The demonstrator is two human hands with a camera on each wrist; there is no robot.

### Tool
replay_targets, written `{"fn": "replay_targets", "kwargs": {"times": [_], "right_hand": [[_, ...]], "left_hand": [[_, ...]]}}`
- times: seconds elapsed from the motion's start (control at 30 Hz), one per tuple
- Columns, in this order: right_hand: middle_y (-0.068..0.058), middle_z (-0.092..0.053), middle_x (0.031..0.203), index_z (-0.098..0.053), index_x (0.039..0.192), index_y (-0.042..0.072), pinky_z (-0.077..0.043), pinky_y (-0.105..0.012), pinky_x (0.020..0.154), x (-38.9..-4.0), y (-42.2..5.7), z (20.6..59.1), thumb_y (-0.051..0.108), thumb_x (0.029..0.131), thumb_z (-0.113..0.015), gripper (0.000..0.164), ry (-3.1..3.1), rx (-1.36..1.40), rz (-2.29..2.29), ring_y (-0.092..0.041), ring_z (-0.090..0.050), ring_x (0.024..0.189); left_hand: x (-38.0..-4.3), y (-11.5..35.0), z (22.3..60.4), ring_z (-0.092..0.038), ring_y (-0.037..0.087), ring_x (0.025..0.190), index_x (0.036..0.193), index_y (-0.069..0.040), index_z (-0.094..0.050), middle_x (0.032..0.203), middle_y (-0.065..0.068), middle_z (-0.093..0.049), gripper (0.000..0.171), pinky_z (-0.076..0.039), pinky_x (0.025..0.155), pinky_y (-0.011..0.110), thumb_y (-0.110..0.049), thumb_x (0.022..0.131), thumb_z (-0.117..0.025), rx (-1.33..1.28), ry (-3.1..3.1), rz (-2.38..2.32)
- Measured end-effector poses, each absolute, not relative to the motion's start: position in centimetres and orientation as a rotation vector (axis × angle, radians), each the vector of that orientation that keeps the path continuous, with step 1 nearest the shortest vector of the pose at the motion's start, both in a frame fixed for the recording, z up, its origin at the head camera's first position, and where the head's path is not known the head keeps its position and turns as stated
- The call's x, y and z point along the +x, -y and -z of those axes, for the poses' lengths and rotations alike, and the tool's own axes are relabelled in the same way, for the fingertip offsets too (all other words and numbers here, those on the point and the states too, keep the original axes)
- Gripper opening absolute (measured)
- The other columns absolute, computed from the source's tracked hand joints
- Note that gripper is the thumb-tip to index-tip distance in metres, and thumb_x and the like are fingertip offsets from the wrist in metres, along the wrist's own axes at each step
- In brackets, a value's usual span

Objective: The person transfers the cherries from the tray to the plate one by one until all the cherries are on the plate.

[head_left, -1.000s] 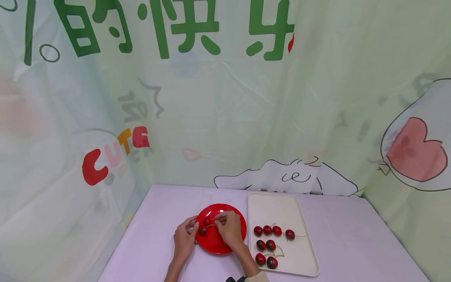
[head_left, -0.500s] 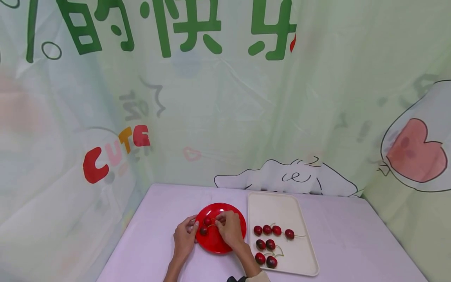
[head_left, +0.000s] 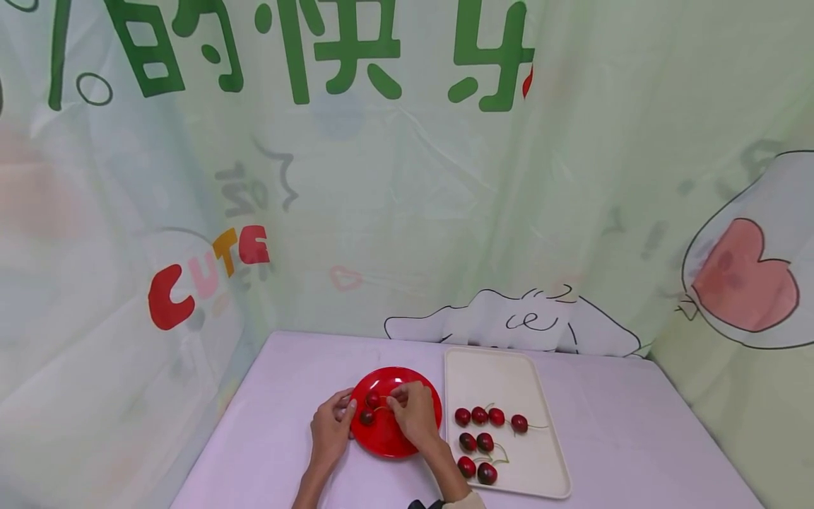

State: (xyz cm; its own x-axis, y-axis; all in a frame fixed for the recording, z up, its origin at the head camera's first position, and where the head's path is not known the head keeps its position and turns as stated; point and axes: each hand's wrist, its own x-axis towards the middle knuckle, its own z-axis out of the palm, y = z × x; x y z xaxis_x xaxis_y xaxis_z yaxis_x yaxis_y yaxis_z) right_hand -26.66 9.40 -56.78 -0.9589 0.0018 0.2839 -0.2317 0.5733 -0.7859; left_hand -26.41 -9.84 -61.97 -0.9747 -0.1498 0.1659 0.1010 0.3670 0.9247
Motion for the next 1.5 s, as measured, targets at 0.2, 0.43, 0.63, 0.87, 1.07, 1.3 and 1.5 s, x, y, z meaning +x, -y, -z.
{"fn": "replay_targets", "kwargs": {"times": [0.2,0.43,0.63,0.87,1.07,1.3,1.5], "right_hand": [[-0.012,-0.082,0.093,-0.084,0.109,-0.001,-0.069,-0.034,0.073,-26.1,-9.8,55.7,0.008,0.092,-0.087,0.020,2.537,0.132,-1.346,-0.018,-0.074,0.084],[-0.011,-0.082,0.091,-0.085,0.108,-0.001,-0.068,-0.030,0.072,-25.7,-10.5,54.0,0.008,0.096,-0.083,0.015,2.510,0.121,-1.380,-0.017,-0.075,0.084],[-0.014,-0.082,0.092,-0.084,0.112,-0.003,-0.068,-0.029,0.070,-25.1,-11.5,52.9,0.010,0.098,-0.081,0.019,2.500,0.088,-1.460,-0.018,-0.076,0.080],[-0.016,-0.082,0.091,-0.082,0.113,-0.005,-0.068,-0.030,0.072,-24.6,-12.4,53.0,0.010,0.099,-0.080,0.021,2.453,0.030,-1.515,-0.018,-0.078,0.074],[-0.016,-0.082,0.088,-0.083,0.110,-0.005,-0.068,-0.031,0.072,-24.0,-13.5,52.2,0.008,0.100,-0.078,0.017,2.430,-0.022,-1.565,-0.024,-0.079,0.076],[-0.017,-0.082,0.089,-0.083,0.110,-0.005,-0.069,-0.032,0.073,-23.3,-14.7,51.2,0.009,0.100,-0.078,0.017,2.415,-0.042,-1.579,-0.026,-0.080,0.076],[-0.017,-0.082,0.088,-0.083,0.107,-0.005,-0.065,-0.024,0.069,-22.8,-15.8,51.2,0.008,0.100,-0.078,0.015,2.394,-0.090,-1.587,-0.027,-0.080,0.076]], "left_hand": [[-26.5,9.6,62.2,-0.060,0.006,0.056,0.138,-0.008,-0.073,0.116,0.017,-0.079,0.032,-0.056,0.052,0.019,-0.012,0.107,-0.071,0.007,2.383,1.649],[-26.5,9.9,61.7,-0.062,0.008,0.055,0.139,-0.004,-0.072,0.119,0.020,-0.078,0.033,-0.056,0.052,0.020,-0.010,0.107,-0.071,0.012,2.377,1.674],[-26.5,10.1,61.7,-0.063,0.009,0.055,0.141,-0.007,-0.072,0.121,0.020,-0.077,0.034,-0.057,0.054,0.020,-0.012,0.107,-0.071,0.032,2.389,1.683],[-26.4,10.2,61.8,-0.063,0.011,0.057,0.141,-0.007,-0.072,0.121,0.020,-0.077,0.034,-0.057,0.054,0.020,-0.012,0.107,-0.070,0.055,2.418,1.647],[-26.2,10.2,61.8,-0.062,0.008,0.055,0.139,-0.004,-0.072,0.117,0.021,-0.078,0.033,-0.057,0.053,0.020,-0.010,0.106,-0.071,0.028,2.390,1.638],[-25.9,10.0,61.3,-0.062,0.009,0.058,0.140,-0.002,-0.071,0.120,0.022,-0.077,0.034,-0.057,0.054,0.019,-0.010,0.107,-0.070,0.031,2.395,1.677],[-26.0,9.6,61.3,-0.062,0.010,0.057,0.140,-0.003,-0.071,0.119,0.022,-0.077,0.034,-0.057,0.055,0.019,-0.011,0.107,-0.070,0.028,2.408,1.681]]}}
